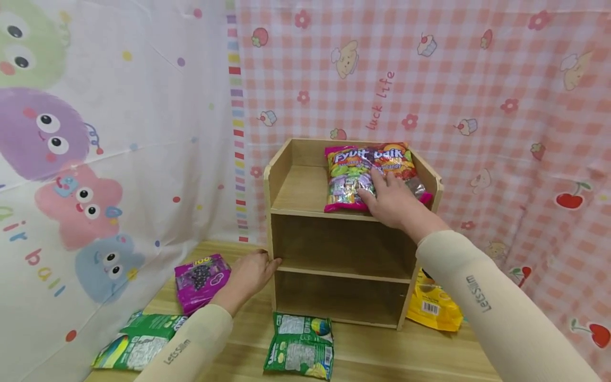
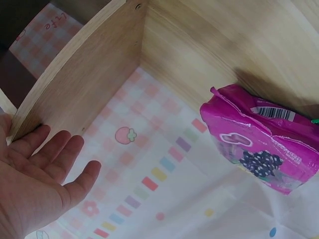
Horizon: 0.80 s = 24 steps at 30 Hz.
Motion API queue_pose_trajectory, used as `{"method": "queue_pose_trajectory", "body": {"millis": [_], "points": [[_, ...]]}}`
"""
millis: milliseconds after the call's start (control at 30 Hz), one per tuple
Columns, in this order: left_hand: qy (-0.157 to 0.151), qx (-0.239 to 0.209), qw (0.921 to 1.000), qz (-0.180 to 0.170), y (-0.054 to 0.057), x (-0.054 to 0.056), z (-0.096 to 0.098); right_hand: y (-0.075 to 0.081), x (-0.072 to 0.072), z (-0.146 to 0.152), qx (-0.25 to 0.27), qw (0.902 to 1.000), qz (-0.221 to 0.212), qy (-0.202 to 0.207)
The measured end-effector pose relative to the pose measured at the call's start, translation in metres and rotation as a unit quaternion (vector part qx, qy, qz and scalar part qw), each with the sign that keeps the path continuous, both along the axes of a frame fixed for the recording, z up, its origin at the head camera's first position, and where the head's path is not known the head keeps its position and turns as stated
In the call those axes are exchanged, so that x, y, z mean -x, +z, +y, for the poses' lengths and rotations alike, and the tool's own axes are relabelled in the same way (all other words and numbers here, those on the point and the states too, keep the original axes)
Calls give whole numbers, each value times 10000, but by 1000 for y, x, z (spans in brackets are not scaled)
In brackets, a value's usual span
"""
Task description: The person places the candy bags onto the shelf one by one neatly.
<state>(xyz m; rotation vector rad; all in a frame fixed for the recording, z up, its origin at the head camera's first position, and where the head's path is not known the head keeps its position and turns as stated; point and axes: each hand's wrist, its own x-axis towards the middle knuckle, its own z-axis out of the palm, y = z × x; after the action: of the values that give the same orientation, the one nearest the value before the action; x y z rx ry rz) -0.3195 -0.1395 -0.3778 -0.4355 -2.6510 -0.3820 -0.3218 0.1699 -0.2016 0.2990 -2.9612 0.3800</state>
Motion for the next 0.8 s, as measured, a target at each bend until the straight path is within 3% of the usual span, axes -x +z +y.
{"method": "queue_pose_trajectory", "body": {"millis": [133,333,400,600,800], "points": [[17,-27,10000,-30,-1,0,-1,-3,-9,-6,-60,9997,-55,-246],[5,-55,10000,6,-1,0,-1,-2,-17,0,164,9997,-196,48],[2,-25,10000,-3,-2,0,0,-6,-18,2,140,9998,-11,123],[-1,-1,10000,-41,-3,1,1,-19,-28,-11,-562,9954,775,73],[56,-69,9999,-114,0,2,1,-14,-25,-20,-638,9964,529,-155]]}}
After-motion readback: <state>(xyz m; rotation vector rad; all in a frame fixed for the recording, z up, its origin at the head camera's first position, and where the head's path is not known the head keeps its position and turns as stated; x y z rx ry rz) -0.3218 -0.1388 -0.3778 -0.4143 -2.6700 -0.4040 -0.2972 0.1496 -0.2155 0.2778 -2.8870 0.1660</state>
